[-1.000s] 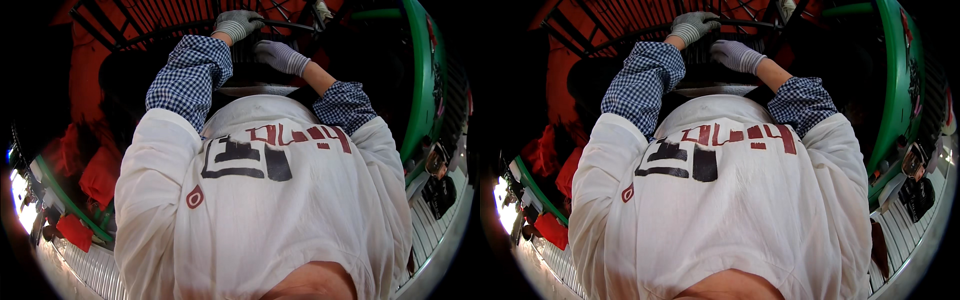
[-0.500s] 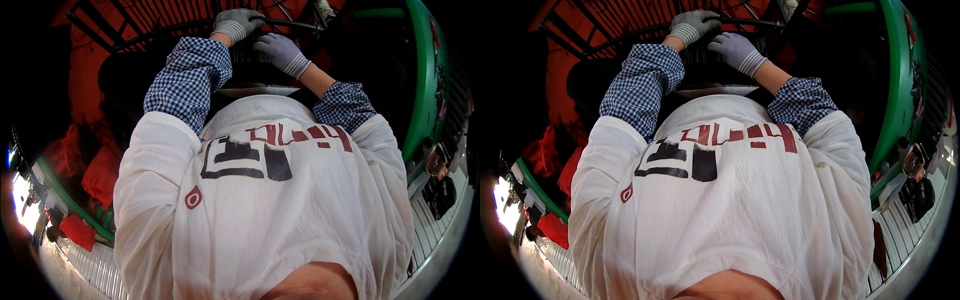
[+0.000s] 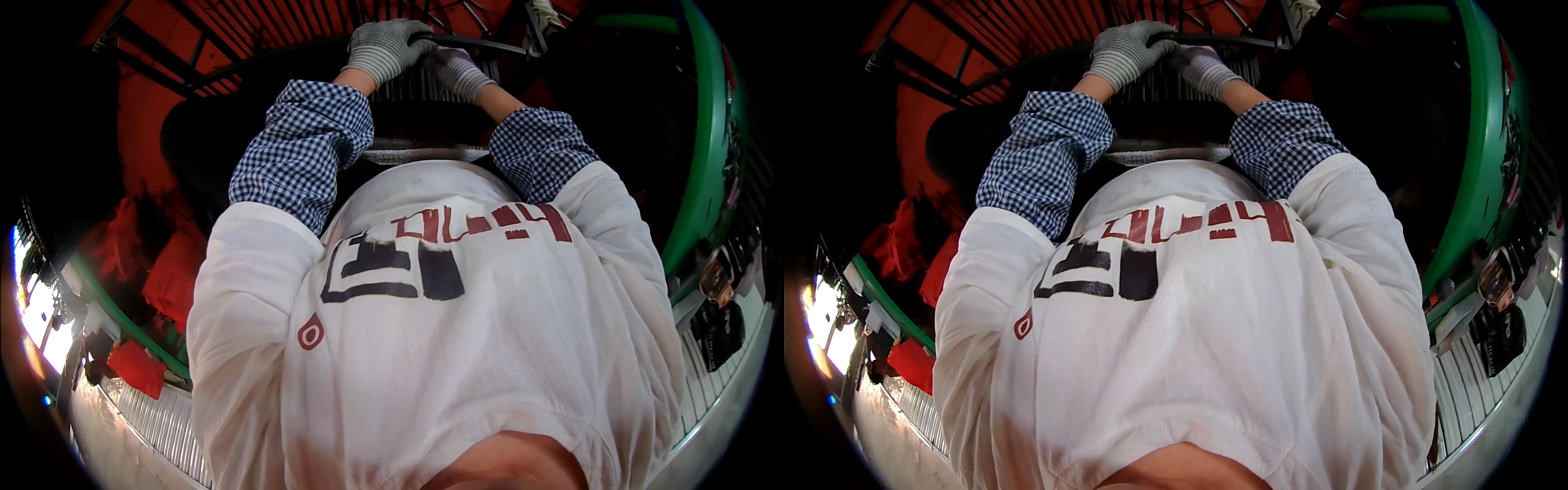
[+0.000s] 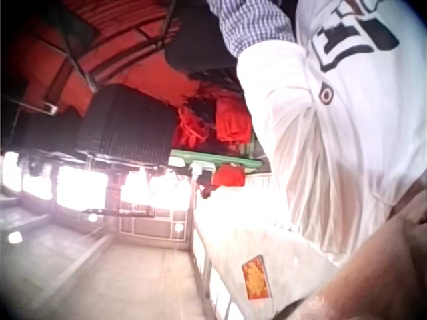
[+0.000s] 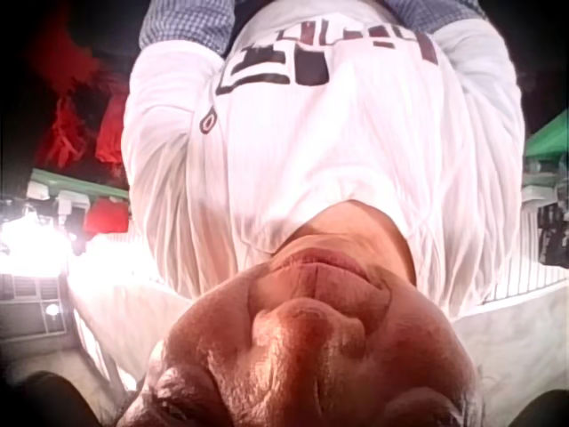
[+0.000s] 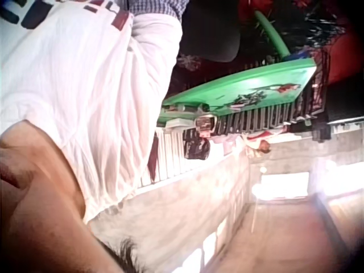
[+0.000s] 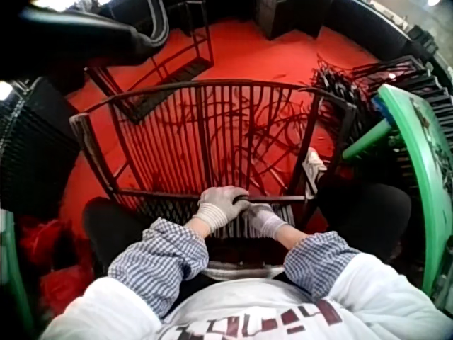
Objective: The person weaves black plastic strips through a metal chair frame, pulling them taut by hand and securing them with a pneumatic staple gun and pliers.
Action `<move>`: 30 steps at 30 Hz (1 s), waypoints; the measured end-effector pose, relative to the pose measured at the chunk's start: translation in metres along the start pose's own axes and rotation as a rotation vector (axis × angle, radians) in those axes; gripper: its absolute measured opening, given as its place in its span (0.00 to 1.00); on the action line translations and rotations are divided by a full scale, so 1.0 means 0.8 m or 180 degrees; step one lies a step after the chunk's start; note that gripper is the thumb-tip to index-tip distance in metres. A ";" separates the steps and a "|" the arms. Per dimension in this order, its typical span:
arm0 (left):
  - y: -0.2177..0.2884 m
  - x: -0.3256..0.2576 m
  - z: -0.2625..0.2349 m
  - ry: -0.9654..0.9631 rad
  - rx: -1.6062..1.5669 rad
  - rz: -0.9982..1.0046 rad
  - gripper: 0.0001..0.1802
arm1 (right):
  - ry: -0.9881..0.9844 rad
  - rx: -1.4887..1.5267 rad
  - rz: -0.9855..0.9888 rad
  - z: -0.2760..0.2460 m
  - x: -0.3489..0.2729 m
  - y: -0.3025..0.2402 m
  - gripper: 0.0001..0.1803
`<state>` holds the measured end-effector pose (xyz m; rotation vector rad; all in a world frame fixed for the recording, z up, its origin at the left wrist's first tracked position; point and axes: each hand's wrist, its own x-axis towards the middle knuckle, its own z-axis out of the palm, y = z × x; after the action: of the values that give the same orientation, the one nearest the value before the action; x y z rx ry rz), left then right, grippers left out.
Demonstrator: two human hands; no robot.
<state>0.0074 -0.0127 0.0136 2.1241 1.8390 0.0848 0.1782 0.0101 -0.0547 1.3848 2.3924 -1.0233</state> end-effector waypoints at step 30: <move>0.016 -0.010 -0.001 0.0153 0.0056 0.0020 0.24 | 0.0015 0.0219 0.0275 0.077 0.083 0.052 0.18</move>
<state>0.0177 -0.0218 0.0192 2.1577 1.8668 0.1228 0.1660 0.0299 -0.1517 1.5013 2.2988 -1.0902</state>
